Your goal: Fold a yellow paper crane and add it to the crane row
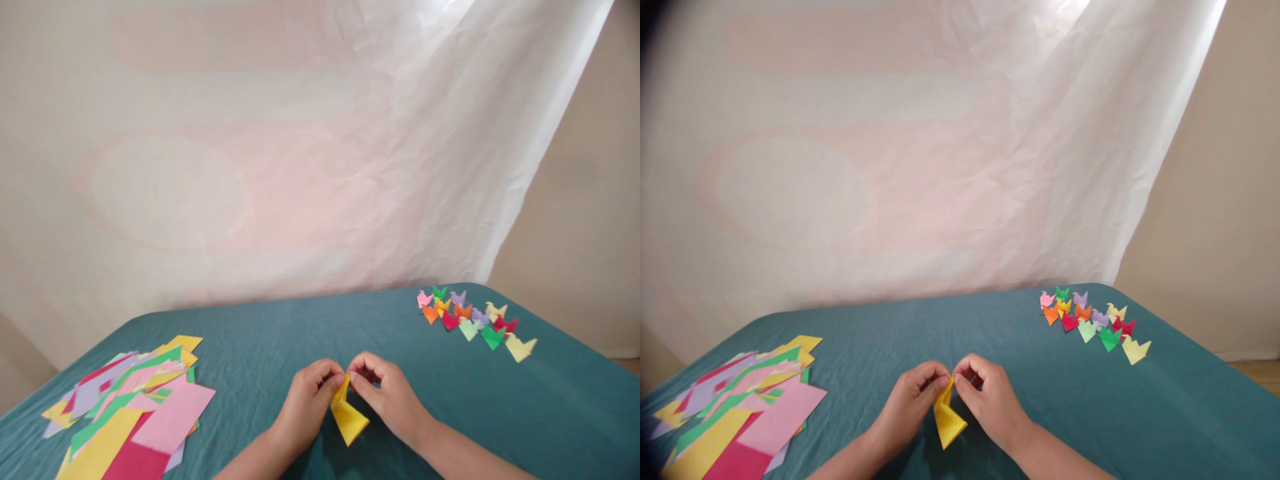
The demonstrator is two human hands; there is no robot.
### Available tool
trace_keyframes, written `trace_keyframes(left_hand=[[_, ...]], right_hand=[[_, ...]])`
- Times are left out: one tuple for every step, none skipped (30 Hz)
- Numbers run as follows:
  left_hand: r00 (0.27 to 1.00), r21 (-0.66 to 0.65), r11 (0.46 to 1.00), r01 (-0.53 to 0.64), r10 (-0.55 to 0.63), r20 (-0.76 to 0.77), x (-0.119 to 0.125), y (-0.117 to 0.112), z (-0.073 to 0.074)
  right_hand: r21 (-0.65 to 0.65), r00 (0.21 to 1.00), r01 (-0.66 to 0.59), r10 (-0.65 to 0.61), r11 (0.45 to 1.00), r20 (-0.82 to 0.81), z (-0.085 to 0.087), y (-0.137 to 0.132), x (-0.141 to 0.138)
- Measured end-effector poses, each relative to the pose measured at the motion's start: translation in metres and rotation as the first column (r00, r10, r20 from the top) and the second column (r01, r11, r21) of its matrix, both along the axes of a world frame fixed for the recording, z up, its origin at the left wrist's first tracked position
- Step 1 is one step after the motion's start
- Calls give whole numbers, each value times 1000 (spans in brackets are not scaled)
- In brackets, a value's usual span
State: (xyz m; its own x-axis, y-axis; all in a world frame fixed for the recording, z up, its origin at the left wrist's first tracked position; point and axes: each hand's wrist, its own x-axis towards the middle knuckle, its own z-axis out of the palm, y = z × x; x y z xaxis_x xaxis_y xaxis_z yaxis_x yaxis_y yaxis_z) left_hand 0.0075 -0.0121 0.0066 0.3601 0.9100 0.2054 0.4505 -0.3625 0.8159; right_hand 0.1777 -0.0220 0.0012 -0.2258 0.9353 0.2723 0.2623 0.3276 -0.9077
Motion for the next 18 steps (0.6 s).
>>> trace_keyframes(left_hand=[[1000,4,1000,1,-1,-4,0,0,1],[1000,13,1000,3,-3,-10,0,-1,2],[1000,26,1000,3,-3,-17,0,-1,3],[1000,40,999,3,-2,-25,0,-2,3],[1000,52,999,1,1,-30,1,-3,4],[999,62,998,-3,5,-33,1,-4,4],[999,70,998,-8,11,-34,2,-6,5],[999,76,997,-12,15,-35,2,-7,5],[999,81,997,-13,17,-38,2,-7,4],[999,86,996,-13,16,-41,3,-8,4],[999,92,996,-11,15,-46,3,-9,4],[999,98,995,-7,12,-50,3,-9,4],[999,104,995,-2,7,-53,3,-9,5],[999,108,994,3,3,-53,2,-9,5],[999,108,994,6,0,-48,2,-9,6],[999,104,995,8,-4,-41,3,-8,7],[999,98,995,11,-7,-34,3,-8,8],[1000,90,996,11,-8,-29,3,-7,8]], right_hand=[[-8,1000,0,0,1000,1,0,0,0],[-17,1000,1,-1,1000,2,0,0,0],[-24,1000,0,0,1000,1,0,0,0],[-31,1000,-1,1,1000,-2,0,0,-1],[-37,1000,-2,2,999,-7,0,1,-1],[-44,1000,-3,3,999,-13,0,1,-1],[-51,1000,-3,2,999,-20,0,1,-1],[-58,1000,-2,1,998,-26,0,1,-1],[-65,1000,-1,-1,998,-31,-1,2,-1],[-69,999,-1,-2,998,-35,-1,2,-1],[-73,999,-2,-1,997,-37,-2,2,-1],[-78,999,-5,2,997,-41,-3,2,0],[-86,999,-10,6,996,-48,-3,3,0],[-100,998,-19,13,995,-61,-3,3,0],[-119,996,-32,22,992,-86,-4,3,1],[-143,992,-54,37,988,-118,-4,3,1],[-167,986,-80,54,983,-155,-4,4,2],[-187,979,-109,73,976,-190,-4,4,2]])
